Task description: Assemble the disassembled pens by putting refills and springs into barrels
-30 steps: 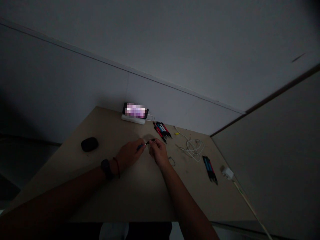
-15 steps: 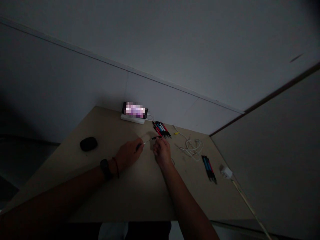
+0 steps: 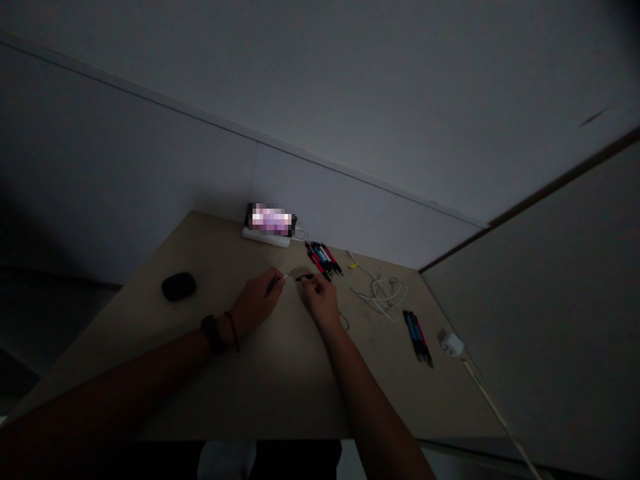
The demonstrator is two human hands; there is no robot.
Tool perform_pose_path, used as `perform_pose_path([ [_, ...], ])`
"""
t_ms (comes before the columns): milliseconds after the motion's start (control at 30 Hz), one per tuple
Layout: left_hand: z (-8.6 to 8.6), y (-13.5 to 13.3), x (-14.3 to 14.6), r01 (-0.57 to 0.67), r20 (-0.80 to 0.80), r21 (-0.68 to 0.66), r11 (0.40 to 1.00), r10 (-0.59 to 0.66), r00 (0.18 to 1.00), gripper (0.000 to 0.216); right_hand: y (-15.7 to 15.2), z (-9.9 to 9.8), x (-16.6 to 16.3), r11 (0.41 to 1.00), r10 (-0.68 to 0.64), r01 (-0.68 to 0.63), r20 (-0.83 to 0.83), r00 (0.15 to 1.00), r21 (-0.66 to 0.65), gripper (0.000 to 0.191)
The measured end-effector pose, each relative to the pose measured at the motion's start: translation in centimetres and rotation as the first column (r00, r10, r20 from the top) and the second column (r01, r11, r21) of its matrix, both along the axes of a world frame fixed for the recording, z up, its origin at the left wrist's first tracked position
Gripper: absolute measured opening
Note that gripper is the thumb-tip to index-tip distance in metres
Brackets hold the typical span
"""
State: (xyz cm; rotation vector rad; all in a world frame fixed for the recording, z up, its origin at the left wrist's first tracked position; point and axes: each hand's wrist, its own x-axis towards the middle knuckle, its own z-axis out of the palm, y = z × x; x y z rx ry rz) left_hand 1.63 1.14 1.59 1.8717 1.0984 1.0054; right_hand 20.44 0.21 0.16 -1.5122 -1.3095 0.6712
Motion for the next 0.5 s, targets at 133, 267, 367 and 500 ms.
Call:
perform_pose_path([
  [133,-0.25,0.29,0.09,-0.009,0.097,-0.054,0.999,0.014,0.995,0.028,-0.52,0.26,-0.02,1.000,0.002,0.005,0.247,0.969,-0.029,0.027],
  [267,-0.47,0.41,0.26,0.001,0.185,-0.102,0.995,0.018,0.983,0.029,-0.85,0.48,0.00,0.997,0.028,0.003,0.413,0.910,-0.074,0.025],
  [367,-0.38,0.38,0.33,-0.001,0.218,-0.119,0.993,0.027,0.976,0.029,-0.88,0.46,-0.08,0.997,0.048,-0.012,0.452,0.890,-0.082,0.025],
  [500,-0.20,0.31,0.29,0.020,0.210,-0.114,0.993,0.004,0.978,0.030,-0.91,0.28,-0.13,0.998,0.044,-0.017,0.439,0.898,-0.066,0.020],
])
